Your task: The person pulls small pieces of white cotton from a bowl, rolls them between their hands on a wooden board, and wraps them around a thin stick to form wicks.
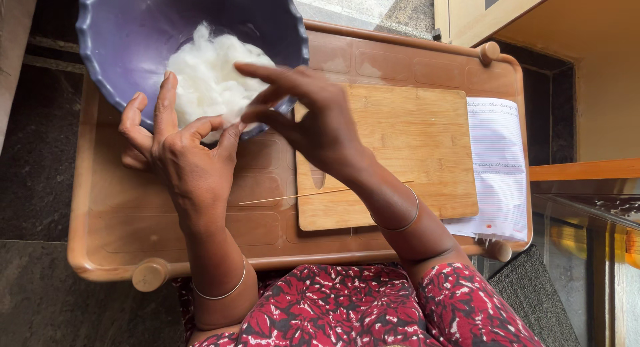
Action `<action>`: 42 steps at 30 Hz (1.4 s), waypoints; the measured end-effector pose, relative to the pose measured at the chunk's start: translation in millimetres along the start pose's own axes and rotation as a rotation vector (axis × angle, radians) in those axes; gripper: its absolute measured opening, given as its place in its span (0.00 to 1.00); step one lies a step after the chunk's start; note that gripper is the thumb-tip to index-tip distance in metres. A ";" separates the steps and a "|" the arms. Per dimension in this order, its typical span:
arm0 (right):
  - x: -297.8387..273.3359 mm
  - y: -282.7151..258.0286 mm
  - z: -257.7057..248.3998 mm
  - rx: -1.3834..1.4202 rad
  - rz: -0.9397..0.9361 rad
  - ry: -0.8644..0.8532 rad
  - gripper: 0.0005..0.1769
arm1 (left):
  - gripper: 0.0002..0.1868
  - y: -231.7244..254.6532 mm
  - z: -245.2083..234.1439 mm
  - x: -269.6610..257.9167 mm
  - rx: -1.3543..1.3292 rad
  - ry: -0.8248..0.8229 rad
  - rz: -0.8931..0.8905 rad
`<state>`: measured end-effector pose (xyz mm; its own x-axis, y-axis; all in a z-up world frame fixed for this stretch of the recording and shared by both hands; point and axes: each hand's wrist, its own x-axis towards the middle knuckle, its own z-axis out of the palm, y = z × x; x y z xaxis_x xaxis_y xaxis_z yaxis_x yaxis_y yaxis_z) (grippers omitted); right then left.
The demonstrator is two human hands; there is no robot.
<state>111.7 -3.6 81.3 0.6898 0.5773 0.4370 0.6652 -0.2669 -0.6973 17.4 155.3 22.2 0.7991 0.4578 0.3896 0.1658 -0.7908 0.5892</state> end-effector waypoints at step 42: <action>-117.0 72.7 -58.3 1.033 0.573 0.381 0.07 | 0.40 65.3 8.7 -24.5 -0.211 -0.123 0.405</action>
<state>96.1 -135.5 12.6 0.9607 0.2708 -0.0611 -0.1766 0.4261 -0.8873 13.7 89.0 44.9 0.8399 0.0682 0.5384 -0.2839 -0.7902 0.5431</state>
